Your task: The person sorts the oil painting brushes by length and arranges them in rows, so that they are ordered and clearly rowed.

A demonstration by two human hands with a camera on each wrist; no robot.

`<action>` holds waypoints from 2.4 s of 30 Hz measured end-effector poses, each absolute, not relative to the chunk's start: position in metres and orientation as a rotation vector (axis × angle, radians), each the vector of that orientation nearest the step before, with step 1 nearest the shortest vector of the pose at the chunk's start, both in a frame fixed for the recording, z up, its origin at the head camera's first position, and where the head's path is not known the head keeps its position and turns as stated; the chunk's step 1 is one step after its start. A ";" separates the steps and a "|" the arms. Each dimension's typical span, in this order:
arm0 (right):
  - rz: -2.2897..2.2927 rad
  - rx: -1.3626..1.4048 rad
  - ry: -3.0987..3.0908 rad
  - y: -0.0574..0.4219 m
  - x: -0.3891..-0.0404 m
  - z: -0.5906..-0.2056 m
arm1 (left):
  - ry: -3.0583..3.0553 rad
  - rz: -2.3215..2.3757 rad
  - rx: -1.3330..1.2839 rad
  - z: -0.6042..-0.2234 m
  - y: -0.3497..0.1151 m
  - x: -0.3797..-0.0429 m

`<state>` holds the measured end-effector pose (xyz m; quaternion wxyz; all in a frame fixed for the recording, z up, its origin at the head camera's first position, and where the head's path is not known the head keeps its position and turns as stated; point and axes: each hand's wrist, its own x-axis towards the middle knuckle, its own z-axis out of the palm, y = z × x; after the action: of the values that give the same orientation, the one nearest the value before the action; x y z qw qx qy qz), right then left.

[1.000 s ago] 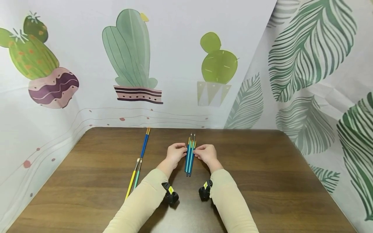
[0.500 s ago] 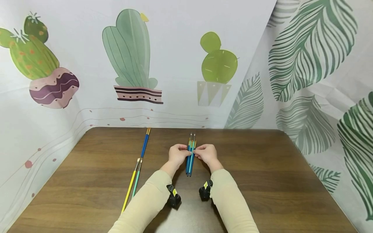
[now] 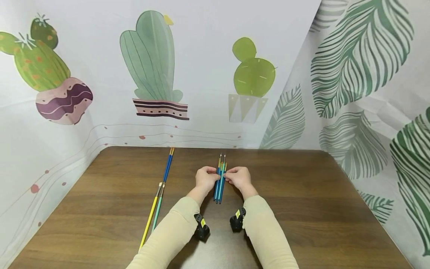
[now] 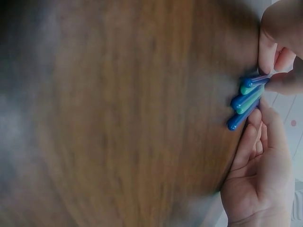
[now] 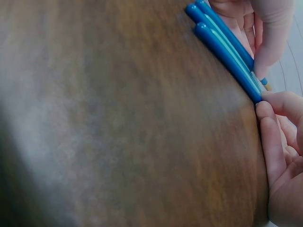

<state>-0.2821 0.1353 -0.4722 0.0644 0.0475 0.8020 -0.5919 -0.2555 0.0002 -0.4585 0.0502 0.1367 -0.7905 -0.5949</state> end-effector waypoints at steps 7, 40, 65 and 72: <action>-1.793 0.137 2.422 0.135 -0.281 -0.471 | -2.369 -1.832 0.426 -0.457 -0.001 -0.255; -1.817 0.138 2.408 0.133 -0.277 -0.468 | -2.197 -1.962 0.431 -0.450 -0.020 -0.266; -1.803 0.147 2.396 0.134 -0.277 -0.467 | -2.098 -2.050 0.423 -0.438 -0.052 -0.278; -1.801 0.147 2.412 0.134 -0.276 -0.467 | -2.088 -2.023 0.426 -0.436 -0.065 -0.284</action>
<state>-0.2764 0.1345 -0.4673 0.0641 0.0488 0.7987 -0.5964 -0.2838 -0.0655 -0.4363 0.1015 0.1443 -0.7069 -0.6850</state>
